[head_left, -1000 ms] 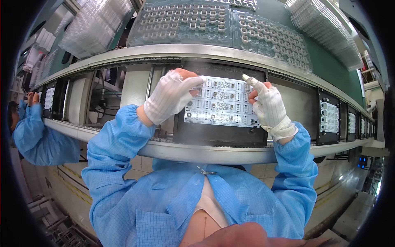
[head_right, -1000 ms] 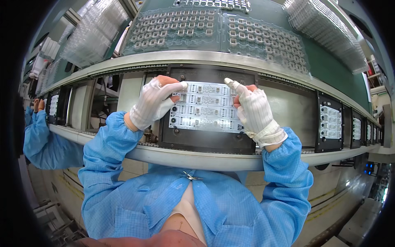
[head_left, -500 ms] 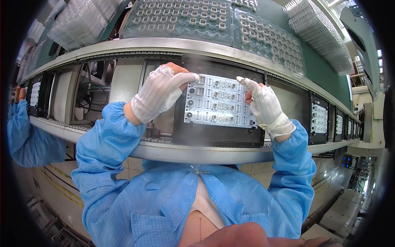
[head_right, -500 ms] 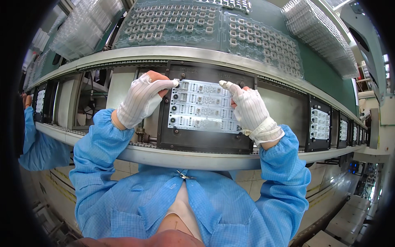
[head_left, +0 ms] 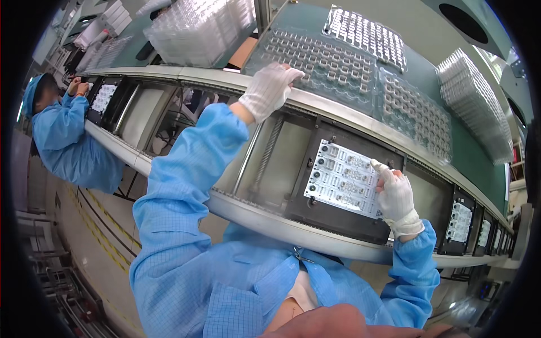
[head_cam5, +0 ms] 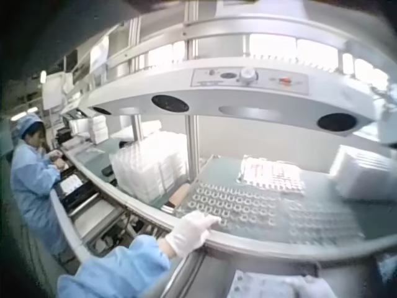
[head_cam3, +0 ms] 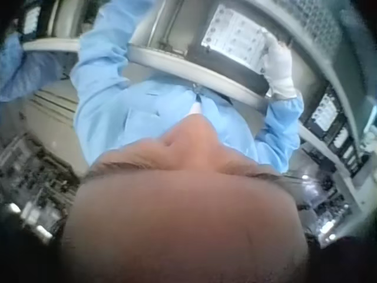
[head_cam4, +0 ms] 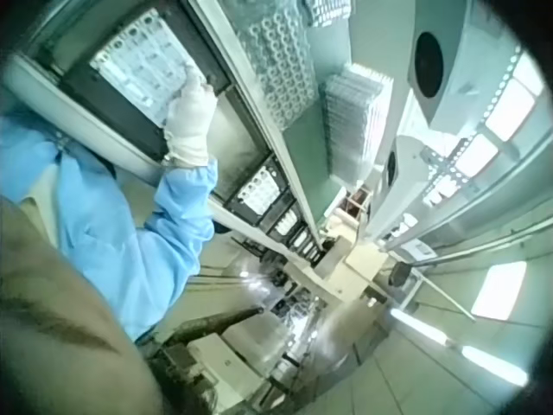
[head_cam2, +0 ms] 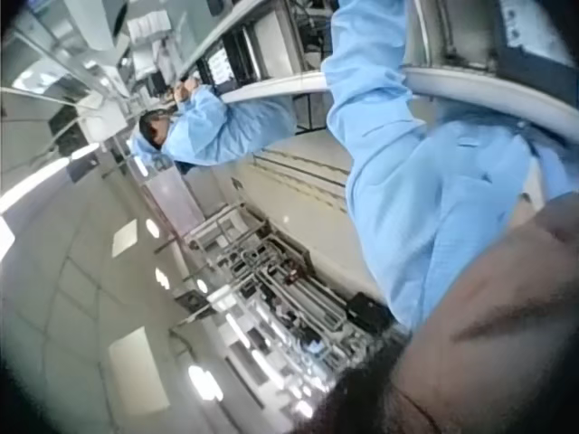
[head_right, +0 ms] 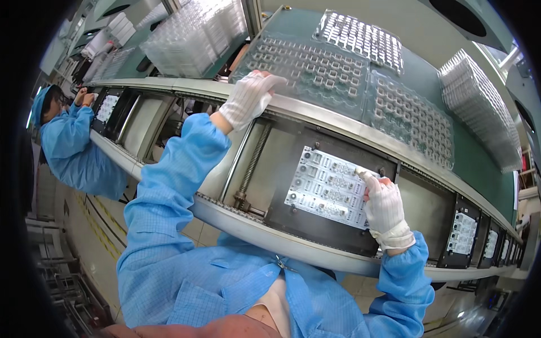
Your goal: Assembling small electronic components onto a printed circuit board on a factory conveyor line.
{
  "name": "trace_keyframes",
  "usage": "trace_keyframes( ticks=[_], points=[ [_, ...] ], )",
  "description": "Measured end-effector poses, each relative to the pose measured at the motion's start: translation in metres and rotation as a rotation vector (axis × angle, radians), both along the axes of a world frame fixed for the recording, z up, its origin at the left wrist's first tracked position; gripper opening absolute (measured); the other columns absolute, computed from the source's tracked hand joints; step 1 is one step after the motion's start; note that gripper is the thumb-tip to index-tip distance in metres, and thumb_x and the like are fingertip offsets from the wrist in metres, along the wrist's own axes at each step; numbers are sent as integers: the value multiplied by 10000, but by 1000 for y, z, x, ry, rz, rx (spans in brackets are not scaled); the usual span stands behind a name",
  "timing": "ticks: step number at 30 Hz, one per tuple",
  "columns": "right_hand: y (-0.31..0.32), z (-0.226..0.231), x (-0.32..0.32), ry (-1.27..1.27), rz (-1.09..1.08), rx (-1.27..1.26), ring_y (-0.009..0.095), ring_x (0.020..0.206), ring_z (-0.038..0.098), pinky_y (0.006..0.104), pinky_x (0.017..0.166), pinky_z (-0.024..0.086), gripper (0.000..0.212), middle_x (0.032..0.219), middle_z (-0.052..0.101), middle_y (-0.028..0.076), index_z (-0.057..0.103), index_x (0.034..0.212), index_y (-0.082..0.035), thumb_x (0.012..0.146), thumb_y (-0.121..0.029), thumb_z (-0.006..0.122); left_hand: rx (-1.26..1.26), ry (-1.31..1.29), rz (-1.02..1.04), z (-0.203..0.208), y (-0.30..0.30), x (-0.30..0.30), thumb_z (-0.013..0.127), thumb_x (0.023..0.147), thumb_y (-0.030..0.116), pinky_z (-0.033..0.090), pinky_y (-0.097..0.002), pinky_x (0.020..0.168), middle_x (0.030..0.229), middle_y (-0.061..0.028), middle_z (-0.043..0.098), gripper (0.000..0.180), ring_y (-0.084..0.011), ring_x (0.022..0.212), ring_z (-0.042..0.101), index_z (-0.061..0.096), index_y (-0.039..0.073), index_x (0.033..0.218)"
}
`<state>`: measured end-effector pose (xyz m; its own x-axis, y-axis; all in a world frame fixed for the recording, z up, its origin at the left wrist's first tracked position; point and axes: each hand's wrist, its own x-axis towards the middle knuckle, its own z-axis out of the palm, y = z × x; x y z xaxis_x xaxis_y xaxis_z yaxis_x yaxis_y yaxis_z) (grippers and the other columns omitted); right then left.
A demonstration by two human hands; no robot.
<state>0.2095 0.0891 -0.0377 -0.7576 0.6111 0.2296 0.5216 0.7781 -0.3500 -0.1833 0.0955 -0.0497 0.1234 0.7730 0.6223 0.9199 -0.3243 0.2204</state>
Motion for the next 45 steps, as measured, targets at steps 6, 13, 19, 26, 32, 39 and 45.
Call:
trace_keyframes(
  ticks=[6, 13, 19, 26, 32, 39, 45],
  points=[
    [30, 27, 13, 23, 19, 173, 276, 770, 609, 402, 724, 472, 502, 778, 626, 82, 588, 1237, -79, 748, 28, 624, -165, 171, 135, -11, 37, -21, 571, 776, -30, 521, -425, 830, 900, -123, 693, 380, -336, 915, 638, 687, 142, 1095],
    [138, 19, 32, 159, -314, 214, 313, 846, 639, 418, 781, 513, 442, 842, 670, 118, 599, 1242, -99, 812, -4, 568, -241, 78, 36, 7, 46, -28, 636, 757, -26, 513, -392, 807, 831, -100, 667, 327, -299, 815, 644, 686, 124, 1042],
    [186, 9, 6, 117, -308, 313, 338, 854, 665, 449, 823, 516, 402, 896, 698, 141, 633, 1230, -138, 837, -55, 613, -12, -211, -117, 18, -7, 6, 632, 730, -18, 523, -408, 761, 805, -86, 674, 326, -283, 795, 647, 711, 80, 1031],
    [269, -55, 66, 6, -309, 241, 272, 797, 638, 390, 744, 518, 525, 853, 622, 113, 621, 1287, -162, 811, 18, 494, -98, -6, -155, 16, -65, 74, 643, 773, 50, 495, -398, 882, 955, -142, 643, 317, -316, 990, 591, 636, 86, 1087],
    [263, -34, 47, -117, -332, 189, 279, 813, 633, 398, 756, 512, 566, 861, 624, 99, 596, 1305, -159, 778, 26, 503, -135, -69, -210, 19, -95, 97, 649, 799, 67, 475, -410, 885, 927, -120, 592, 350, -313, 979, 564, 591, 104, 1143],
    [233, -27, 55, 320, -309, 179, 237, 829, 595, 382, 817, 489, 541, 870, 620, 92, 567, 1327, -105, 812, 60, 561, -85, -97, -234, 16, -105, 117, 654, 835, 95, 468, -398, 851, 908, -98, 582, 297, -301, 953, 554, 593, 107, 1125],
    [118, -55, 78, 742, -303, -33, 159, 864, 567, 300, 851, 478, 426, 939, 610, 53, 545, 1344, -51, 923, 11, 552, -50, -220, -240, 8, -107, 113, 649, 832, 81, 488, -402, 820, 916, -105, 610, 260, -297, 941, 572, 642, 104, 1091]
  ],
)
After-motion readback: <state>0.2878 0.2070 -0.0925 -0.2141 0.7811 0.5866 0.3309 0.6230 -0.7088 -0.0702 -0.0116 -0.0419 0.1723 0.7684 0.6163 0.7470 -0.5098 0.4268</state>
